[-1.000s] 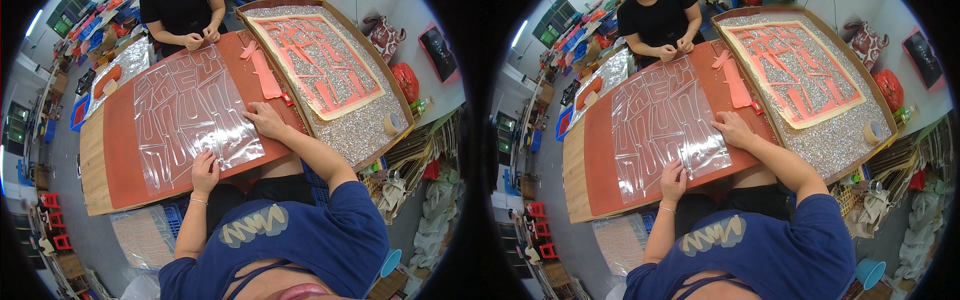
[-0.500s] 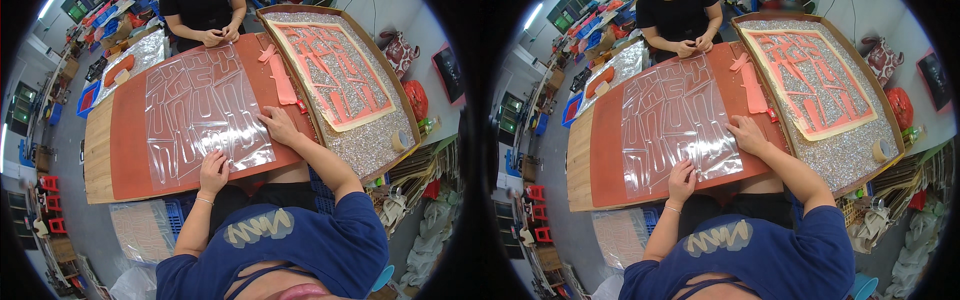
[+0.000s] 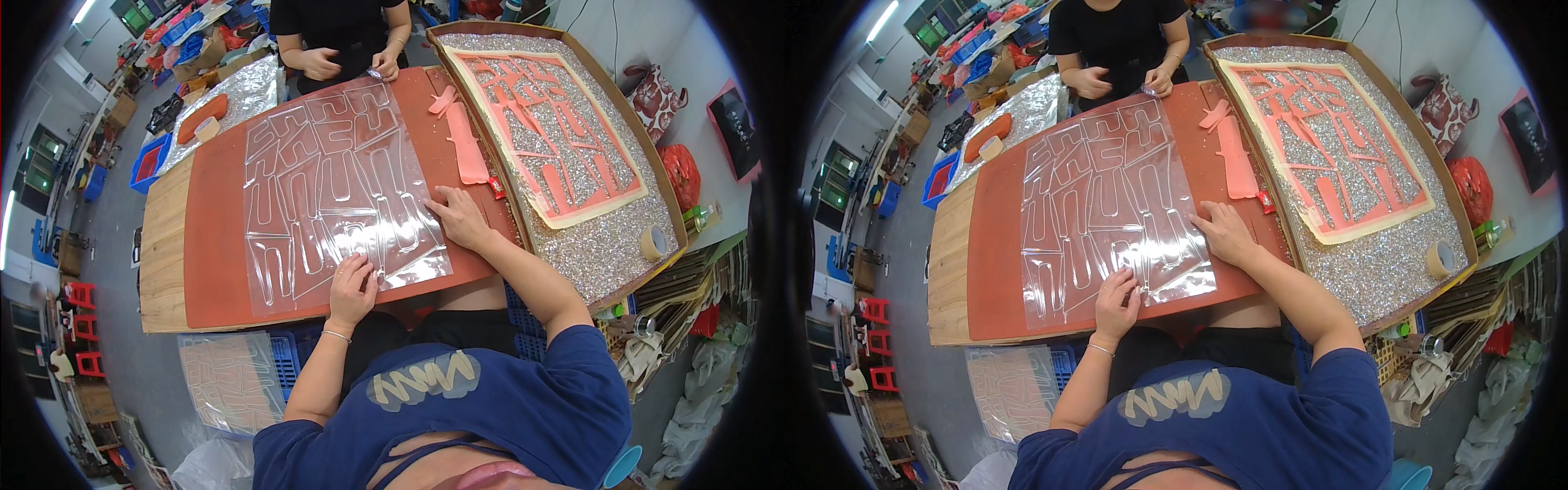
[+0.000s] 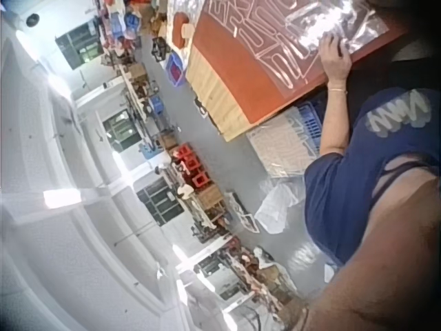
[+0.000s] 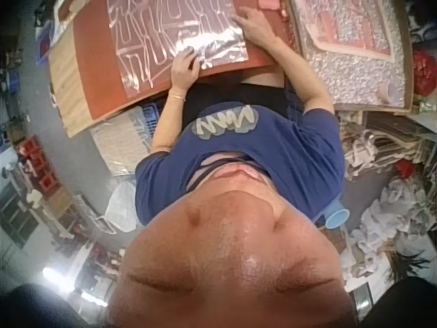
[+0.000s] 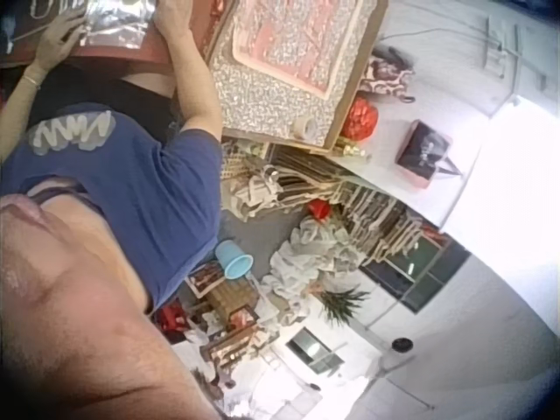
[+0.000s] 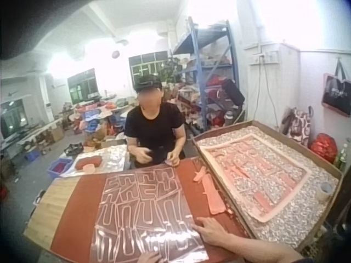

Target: Apply protective plastic film to cut shoe material components and arrange them in a frame.

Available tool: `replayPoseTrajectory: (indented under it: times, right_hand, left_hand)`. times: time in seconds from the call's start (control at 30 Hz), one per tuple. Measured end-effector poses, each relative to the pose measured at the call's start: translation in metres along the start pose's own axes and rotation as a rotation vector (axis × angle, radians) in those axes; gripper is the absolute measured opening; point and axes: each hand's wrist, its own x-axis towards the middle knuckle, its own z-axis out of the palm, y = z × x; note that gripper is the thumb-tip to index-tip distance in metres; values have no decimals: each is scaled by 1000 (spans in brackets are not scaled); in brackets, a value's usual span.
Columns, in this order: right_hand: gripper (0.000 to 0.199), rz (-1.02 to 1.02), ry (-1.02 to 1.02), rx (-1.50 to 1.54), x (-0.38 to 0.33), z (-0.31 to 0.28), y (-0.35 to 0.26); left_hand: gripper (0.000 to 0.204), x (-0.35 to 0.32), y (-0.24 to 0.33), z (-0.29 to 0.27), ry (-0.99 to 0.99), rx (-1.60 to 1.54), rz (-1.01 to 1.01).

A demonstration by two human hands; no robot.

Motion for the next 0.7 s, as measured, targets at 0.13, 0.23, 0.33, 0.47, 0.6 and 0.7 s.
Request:
replayPoseTrajectory:
  times: [0.13,0.23,0.33,0.47,0.6,0.7]
  right_hand:
    - [37,2,-4,8,0,1,0]
    - [41,2,-19,12,0,0,0]
    - [39,19,-32,3,0,0,0]
    - [37,14,-20,-17,0,0,-1]
    - [37,16,-18,-18,0,1,0]
    - [37,12,-9,-22,0,1,0]
  left_hand:
    - [19,0,1,-1,-1,0,-1]
    - [20,0,0,0,0,-1,-6]
    - [21,0,-1,0,-1,4,-6]
    - [23,-1,-2,2,1,1,-7]
    - [23,-1,-2,2,-3,9,6]
    - [23,-1,-2,2,-2,7,6]
